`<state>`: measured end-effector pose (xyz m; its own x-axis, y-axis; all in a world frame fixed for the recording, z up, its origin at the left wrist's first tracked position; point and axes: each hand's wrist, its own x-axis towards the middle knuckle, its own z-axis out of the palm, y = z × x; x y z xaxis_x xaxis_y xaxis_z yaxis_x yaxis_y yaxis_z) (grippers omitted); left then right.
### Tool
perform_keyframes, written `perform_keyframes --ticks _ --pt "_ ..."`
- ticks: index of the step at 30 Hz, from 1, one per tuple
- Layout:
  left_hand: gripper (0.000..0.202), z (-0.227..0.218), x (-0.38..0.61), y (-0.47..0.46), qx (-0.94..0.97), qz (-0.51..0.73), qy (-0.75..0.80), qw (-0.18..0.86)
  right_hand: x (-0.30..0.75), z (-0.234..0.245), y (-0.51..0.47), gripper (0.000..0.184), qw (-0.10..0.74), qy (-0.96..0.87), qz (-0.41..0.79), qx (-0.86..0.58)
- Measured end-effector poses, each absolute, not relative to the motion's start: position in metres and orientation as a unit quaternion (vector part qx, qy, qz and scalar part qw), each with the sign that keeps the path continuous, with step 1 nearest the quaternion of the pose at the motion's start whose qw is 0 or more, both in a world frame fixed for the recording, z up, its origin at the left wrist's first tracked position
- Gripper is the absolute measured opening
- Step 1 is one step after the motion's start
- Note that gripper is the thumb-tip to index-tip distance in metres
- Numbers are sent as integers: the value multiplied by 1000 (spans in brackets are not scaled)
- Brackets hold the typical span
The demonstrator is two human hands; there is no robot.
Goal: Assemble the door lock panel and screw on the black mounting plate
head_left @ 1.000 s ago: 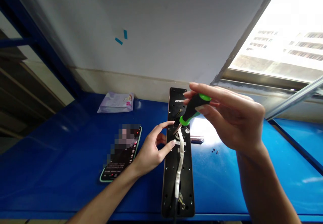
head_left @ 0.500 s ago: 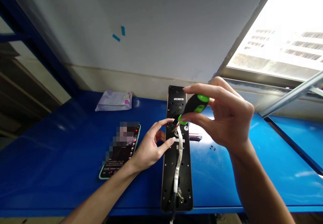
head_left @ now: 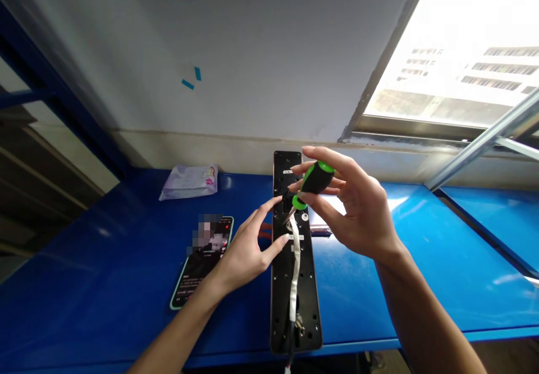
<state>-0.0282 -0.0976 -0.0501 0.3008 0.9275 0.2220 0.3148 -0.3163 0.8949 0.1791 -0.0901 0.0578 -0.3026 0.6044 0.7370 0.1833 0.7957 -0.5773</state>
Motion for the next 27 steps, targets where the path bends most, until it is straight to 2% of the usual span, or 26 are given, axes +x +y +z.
perform_keyframes --ticks 4,7,10,13,16,22,27 --pt "41 -25 -26 -101 737 440 471 201 198 61 -102 57 667 -695 108 -245" --pt "30 2 -7 -100 785 445 408 142 226 64 -110 52 715 -637 9 -289" --pt "24 25 28 -93 851 375 337 147 260 58 -116 50 658 -646 -50 -383" --pt "28 34 70 -81 933 169 295 116 287 41 -121 43 566 -674 -88 -467" --pt "28 23 107 -70 963 22 260 67 303 21 -124 35 538 -681 -87 -490" --pt "29 -12 130 -58 969 -15 241 47 308 -4 -130 33 571 -650 -38 -500" --pt "22 -17 120 -55 970 -4 236 54 302 -14 -126 36 613 -625 0 -484"
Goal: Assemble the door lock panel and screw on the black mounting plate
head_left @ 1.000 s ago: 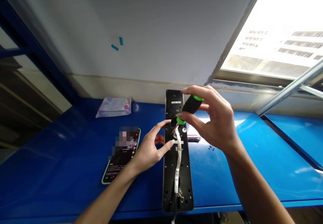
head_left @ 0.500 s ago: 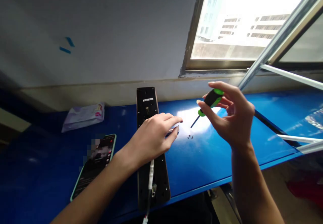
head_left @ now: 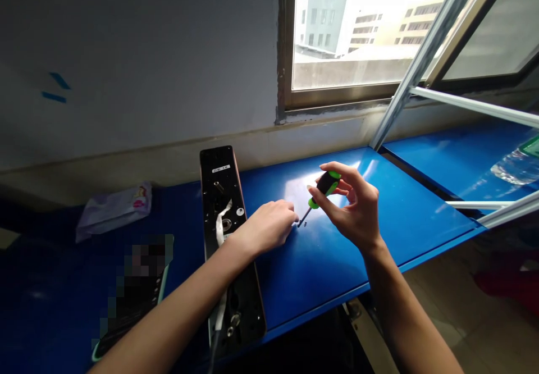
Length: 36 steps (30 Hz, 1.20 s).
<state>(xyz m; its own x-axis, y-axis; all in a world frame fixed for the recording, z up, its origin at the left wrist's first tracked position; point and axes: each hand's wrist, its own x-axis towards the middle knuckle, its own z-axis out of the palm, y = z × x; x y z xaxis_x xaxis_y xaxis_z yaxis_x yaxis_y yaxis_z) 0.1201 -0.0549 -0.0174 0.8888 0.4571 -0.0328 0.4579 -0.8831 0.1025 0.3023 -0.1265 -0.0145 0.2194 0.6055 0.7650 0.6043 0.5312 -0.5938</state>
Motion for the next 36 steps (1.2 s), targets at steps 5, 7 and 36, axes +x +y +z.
perform_keyframes --ticks 5,7,36 --pt "21 -19 118 -55 972 -4 229 52 298 -18 -122 33 606 -637 -9 -476" --pt "17 -18 118 -57 971 1 232 50 298 -15 -123 36 610 -632 -15 -477" --pt "4 -7 46 -105 907 294 278 118 259 46 -154 48 703 -597 -36 -384"
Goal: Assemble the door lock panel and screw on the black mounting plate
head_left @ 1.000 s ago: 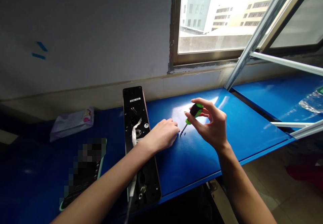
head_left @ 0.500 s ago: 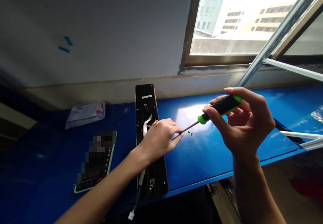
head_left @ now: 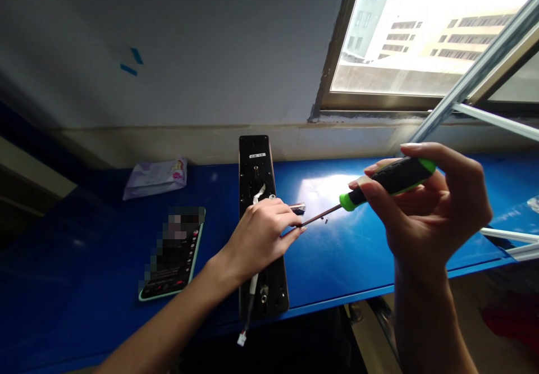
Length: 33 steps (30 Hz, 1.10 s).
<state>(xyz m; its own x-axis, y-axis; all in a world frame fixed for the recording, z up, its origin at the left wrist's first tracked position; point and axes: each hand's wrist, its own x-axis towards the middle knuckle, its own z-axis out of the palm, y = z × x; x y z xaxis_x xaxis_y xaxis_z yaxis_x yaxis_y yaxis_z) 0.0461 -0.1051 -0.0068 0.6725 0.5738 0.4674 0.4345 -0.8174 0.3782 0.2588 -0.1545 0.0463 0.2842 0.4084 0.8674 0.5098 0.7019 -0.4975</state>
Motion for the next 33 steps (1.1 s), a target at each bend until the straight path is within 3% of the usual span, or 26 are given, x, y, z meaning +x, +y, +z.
perform_keyframes --ticks 22,33 --pt "3 -6 23 -130 893 331 283 114 238 58 -167 49 694 -635 -28 -339" --pt "12 -16 26 -147 873 388 279 98 230 62 -179 48 680 -638 -14 -361"
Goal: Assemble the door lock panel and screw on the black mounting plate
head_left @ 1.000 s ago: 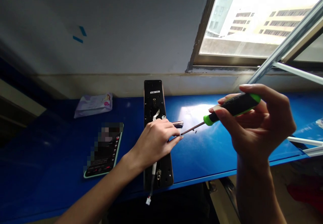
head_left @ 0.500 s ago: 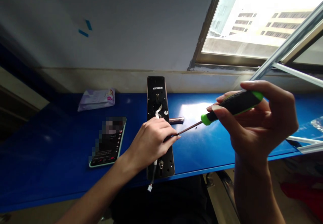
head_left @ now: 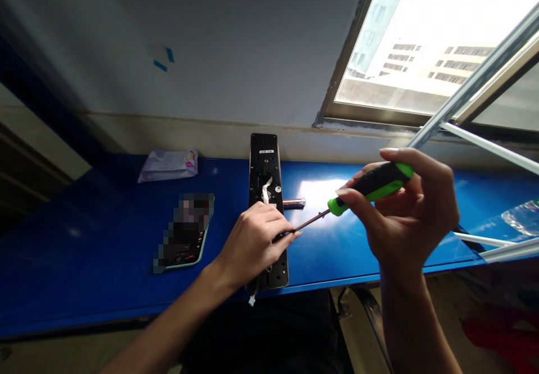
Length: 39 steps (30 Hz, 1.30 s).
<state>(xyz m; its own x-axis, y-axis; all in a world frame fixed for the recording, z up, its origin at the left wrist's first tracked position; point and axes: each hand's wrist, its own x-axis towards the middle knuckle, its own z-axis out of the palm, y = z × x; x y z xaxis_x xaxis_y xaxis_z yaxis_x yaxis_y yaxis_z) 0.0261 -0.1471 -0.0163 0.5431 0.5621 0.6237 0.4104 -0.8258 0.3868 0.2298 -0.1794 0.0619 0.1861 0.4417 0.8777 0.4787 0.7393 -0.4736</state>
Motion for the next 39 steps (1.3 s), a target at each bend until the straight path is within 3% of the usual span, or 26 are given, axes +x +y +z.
perform_keyframes --ticks 4,7,12,17,21,29,39 --pt "13 -16 27 -156 845 433 302 85 227 66 -188 68 620 -676 102 -386" --pt "17 -18 16 -162 814 473 323 99 226 63 -195 70 630 -677 98 -368" --pt "35 -47 -17 -167 674 509 463 267 226 45 -213 75 640 -688 76 -333" --pt "86 -75 -29 -174 679 391 414 463 225 22 -235 81 608 -720 59 -330" --pt "103 -74 -27 -179 686 375 389 488 223 12 -244 81 601 -721 46 -343" --pt "84 -73 -27 -185 681 390 379 491 222 0 -246 82 585 -730 6 -355" --pt "80 -76 -26 -185 647 388 388 530 220 -6 -245 81 567 -749 -4 -344"
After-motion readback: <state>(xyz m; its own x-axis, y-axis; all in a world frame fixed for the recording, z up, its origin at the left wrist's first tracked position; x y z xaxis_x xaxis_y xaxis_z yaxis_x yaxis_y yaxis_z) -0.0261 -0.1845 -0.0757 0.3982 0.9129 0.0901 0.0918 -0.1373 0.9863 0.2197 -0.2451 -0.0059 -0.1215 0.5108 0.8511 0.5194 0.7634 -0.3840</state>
